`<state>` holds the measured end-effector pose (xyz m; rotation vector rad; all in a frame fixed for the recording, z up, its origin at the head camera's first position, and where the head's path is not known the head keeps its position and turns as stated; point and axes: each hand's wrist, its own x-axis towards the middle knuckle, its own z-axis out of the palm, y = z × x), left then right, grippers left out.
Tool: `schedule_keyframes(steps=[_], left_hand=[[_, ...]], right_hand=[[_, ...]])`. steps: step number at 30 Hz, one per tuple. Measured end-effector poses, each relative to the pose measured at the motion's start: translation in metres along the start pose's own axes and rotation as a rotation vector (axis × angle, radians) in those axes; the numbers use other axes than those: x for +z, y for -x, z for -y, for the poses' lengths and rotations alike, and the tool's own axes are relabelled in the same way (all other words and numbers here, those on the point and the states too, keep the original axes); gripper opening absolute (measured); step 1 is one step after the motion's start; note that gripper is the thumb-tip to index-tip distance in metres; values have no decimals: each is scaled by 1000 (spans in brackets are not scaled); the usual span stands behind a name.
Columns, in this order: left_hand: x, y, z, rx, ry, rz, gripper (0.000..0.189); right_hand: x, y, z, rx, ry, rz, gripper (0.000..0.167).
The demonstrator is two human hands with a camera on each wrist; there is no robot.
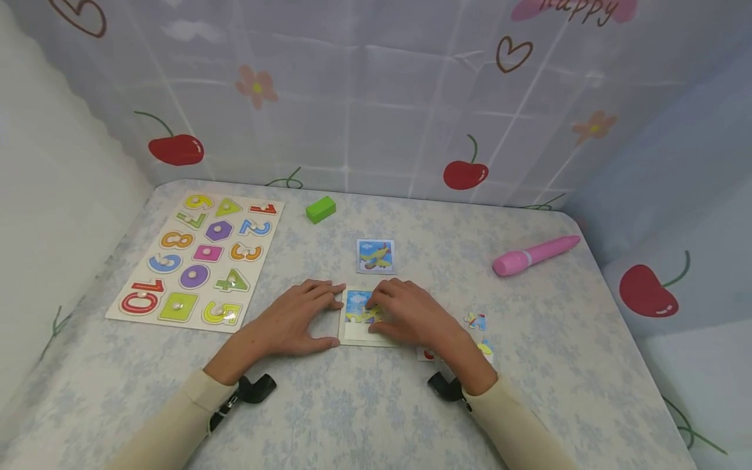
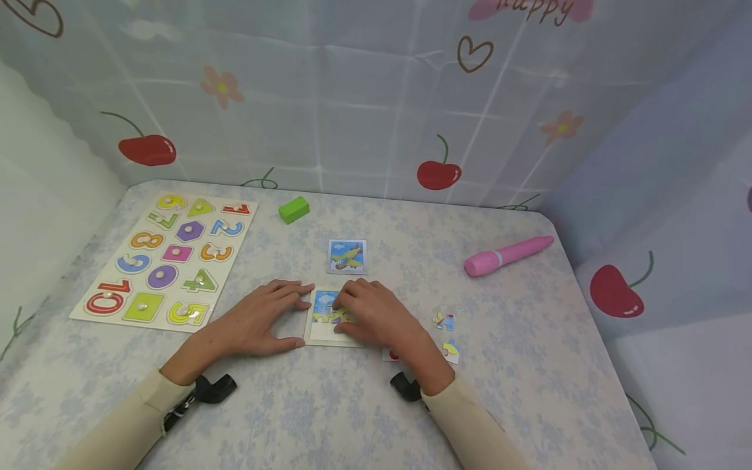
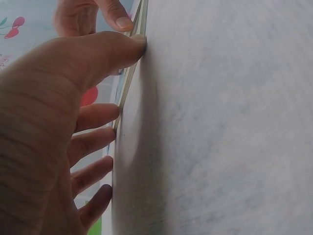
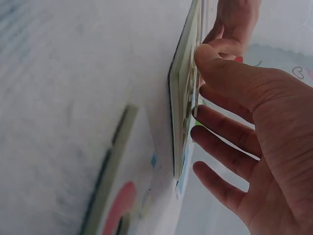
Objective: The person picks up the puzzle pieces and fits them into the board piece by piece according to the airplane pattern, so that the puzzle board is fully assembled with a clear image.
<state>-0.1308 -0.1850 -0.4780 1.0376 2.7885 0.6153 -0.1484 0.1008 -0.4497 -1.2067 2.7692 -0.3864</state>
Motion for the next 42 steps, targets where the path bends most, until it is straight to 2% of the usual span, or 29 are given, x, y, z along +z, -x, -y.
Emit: schedule_keyframes(steps=[5,11,21,27,33,42], left_hand=[[-1,-1,-1,-1,-1,2,65],[-1,-1,-1,21,2,-25,64],[-1,0,0,19,6,-30,62],[-1,0,-1,20,11,-34,61],[1,0,-2,22,15,-30,61],[0,1,-2,10,12,-25,61]], right_hand=[[1,-1,2,10,1,3,38],[4,-1,3,25,9,-7,38],[4,-1,5,8,20,-28,35],[2,0,6,21,11,4,37],[-2,5,4,34,24,35,38],[-14,24,-11,41,21,-32,36]])
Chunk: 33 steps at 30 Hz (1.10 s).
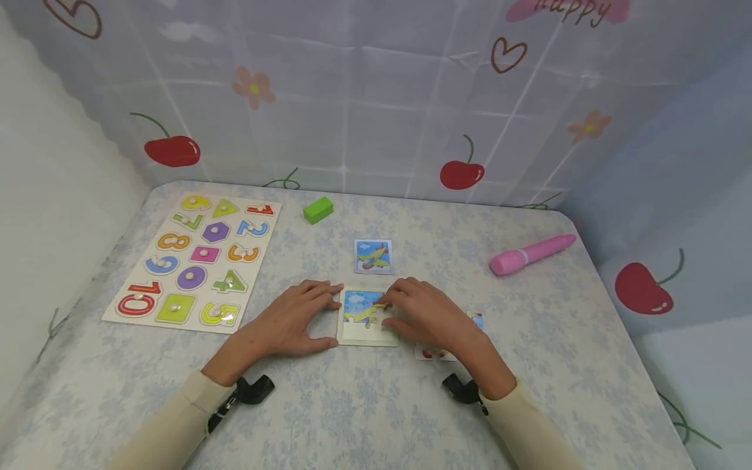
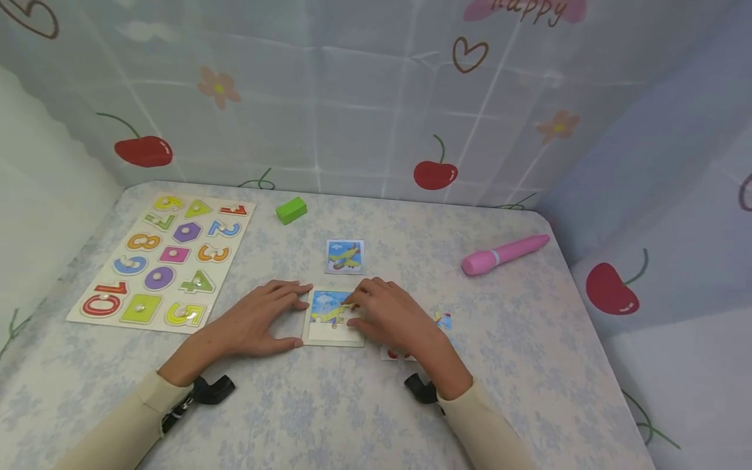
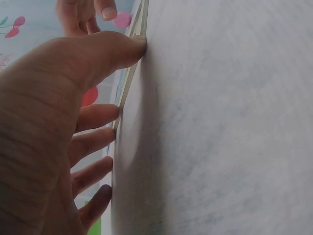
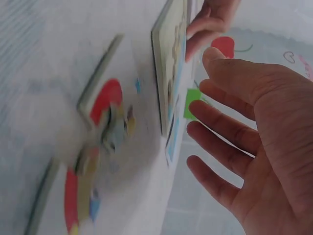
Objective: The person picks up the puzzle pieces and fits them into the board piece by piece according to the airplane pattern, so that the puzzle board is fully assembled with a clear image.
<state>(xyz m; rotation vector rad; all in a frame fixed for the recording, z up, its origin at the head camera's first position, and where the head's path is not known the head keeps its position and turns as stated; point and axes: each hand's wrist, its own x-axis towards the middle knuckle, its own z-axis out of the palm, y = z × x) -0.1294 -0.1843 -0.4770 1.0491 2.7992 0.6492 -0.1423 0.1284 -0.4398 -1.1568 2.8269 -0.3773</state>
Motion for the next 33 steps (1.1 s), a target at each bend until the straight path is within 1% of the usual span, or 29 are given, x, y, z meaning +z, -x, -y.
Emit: schedule_keyframes(steps=[7,11,20,26,33], left_hand=[[0,1,0,-3,7,2,61],[0,1,0,3,17,-4,61],[0,1,0,7,15,-3,61],[1,1,1,13,18,-12,60],[0,0,1,7,17,-13,59]], right_hand=[[-12,22,-11,60,17,-48,39],[-15,33,-18,98,-1,-77,40],[-13,58,-38,111,-66,-139,44],[-12,76,-52,130,-104,-161,48],[-11,98,-67,195,-129,-149,50]])
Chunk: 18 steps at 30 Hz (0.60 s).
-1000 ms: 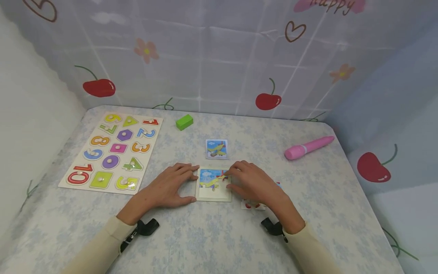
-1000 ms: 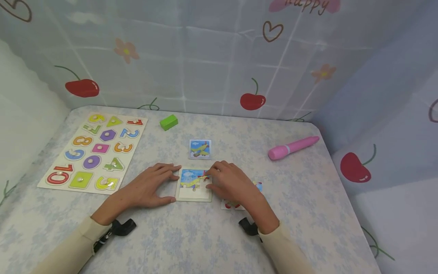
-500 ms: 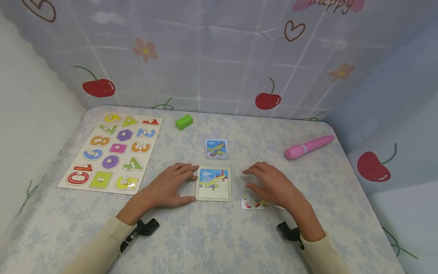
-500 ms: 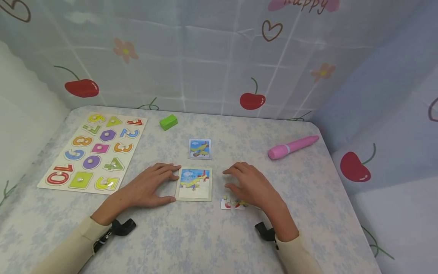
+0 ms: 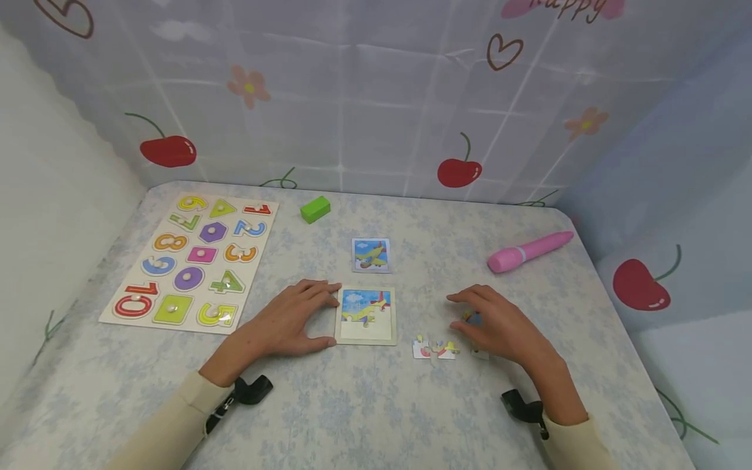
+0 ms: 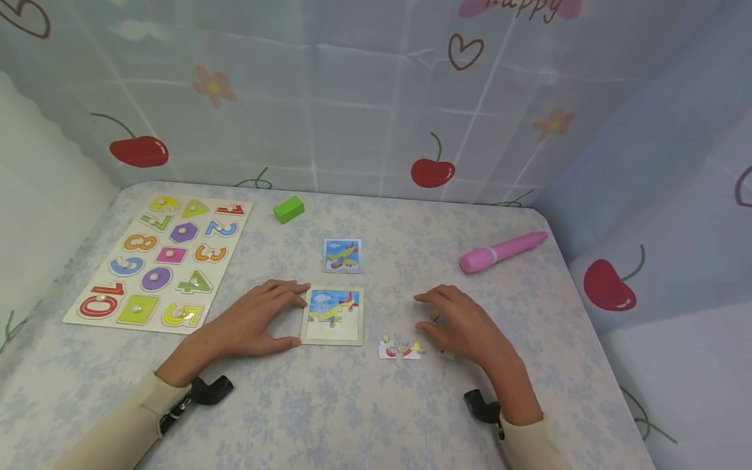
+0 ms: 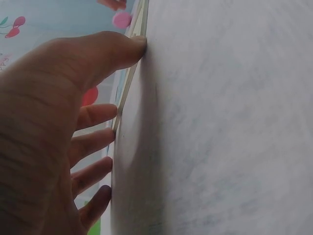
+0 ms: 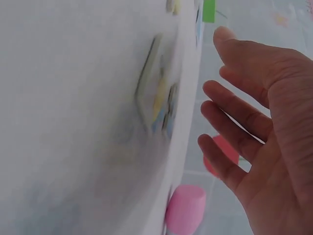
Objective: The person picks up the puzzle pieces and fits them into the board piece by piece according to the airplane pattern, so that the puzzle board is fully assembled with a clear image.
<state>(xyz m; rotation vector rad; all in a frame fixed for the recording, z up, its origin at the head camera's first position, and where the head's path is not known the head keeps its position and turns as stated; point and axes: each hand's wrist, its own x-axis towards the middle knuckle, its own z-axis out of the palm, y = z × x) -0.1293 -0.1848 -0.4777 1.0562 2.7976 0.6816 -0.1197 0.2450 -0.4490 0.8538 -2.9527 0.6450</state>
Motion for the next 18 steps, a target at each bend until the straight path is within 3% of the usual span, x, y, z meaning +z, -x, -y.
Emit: schedule_keyframes(steps=[10,18], left_hand=[[-1,1,0,-12,1,15,65],[0,1,0,4,2,13,67]], right_hand=[[-1,16,-17,119,18,49,50],[-2,23,-23,135,-19,36,41]])
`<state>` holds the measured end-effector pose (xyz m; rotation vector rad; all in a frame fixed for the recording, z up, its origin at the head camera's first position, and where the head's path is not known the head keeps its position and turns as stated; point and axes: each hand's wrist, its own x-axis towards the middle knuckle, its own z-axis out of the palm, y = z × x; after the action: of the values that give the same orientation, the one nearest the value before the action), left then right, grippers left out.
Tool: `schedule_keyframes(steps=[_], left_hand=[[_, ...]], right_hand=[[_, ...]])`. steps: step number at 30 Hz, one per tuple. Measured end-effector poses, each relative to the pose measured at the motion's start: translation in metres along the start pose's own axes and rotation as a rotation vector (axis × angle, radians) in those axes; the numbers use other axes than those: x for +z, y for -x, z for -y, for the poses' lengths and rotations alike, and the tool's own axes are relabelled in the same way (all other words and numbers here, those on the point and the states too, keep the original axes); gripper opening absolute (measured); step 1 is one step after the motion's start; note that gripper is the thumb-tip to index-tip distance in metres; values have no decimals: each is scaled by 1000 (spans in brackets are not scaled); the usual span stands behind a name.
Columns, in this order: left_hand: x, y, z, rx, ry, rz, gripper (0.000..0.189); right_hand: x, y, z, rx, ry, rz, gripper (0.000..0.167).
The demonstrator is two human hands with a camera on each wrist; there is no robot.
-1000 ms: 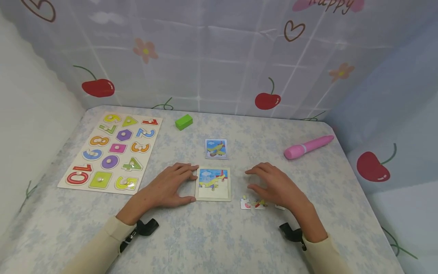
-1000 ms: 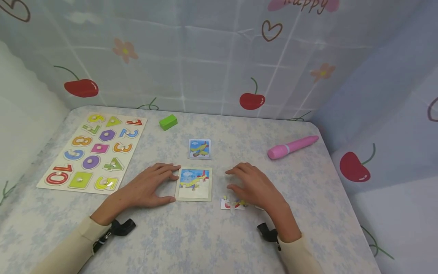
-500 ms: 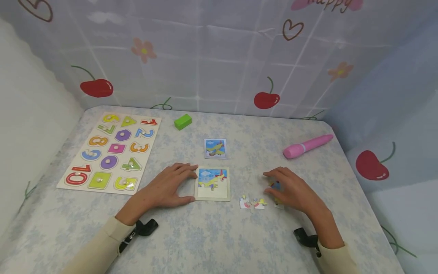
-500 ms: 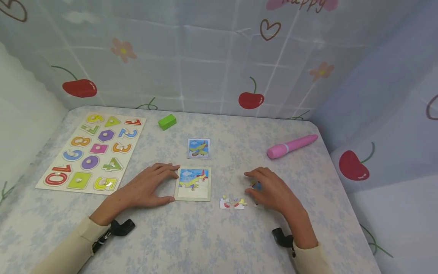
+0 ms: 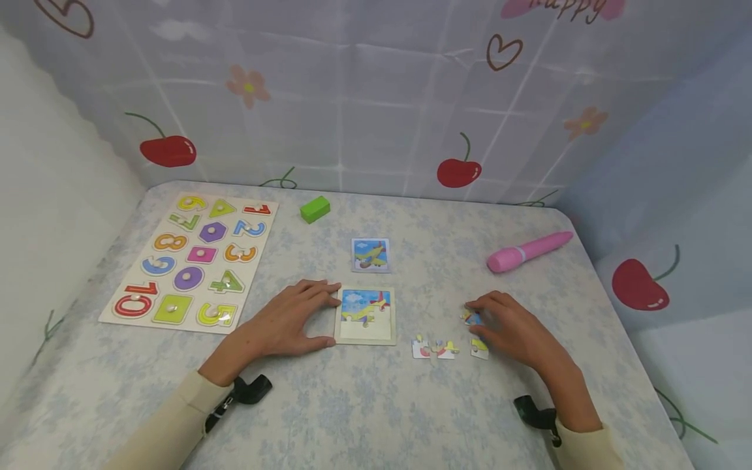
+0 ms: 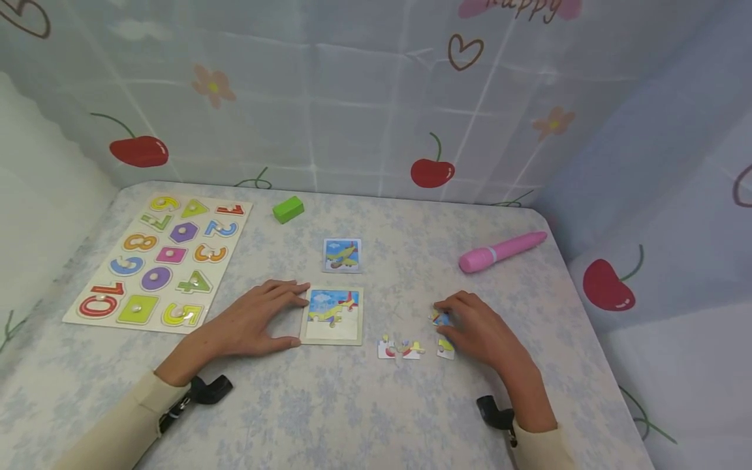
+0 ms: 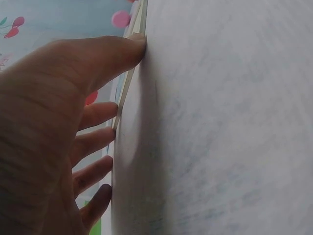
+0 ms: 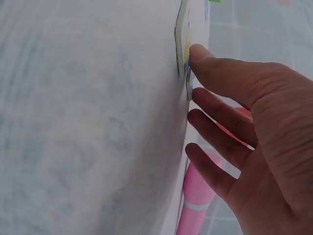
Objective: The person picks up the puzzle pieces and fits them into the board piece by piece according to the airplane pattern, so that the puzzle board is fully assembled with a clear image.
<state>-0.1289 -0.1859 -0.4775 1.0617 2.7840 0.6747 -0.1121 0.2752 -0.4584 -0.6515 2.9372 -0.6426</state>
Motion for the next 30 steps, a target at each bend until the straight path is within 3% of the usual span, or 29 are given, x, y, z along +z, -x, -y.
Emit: schedule_keyframes(steps=[21,30], left_hand=[[2,0,1,3,9,-3,66],[2,1,1,-7,11,-1,65]], right_hand=[[0,-1,-1,-56,39,4,34],[-4,-11,6,-71,31,17,35]])
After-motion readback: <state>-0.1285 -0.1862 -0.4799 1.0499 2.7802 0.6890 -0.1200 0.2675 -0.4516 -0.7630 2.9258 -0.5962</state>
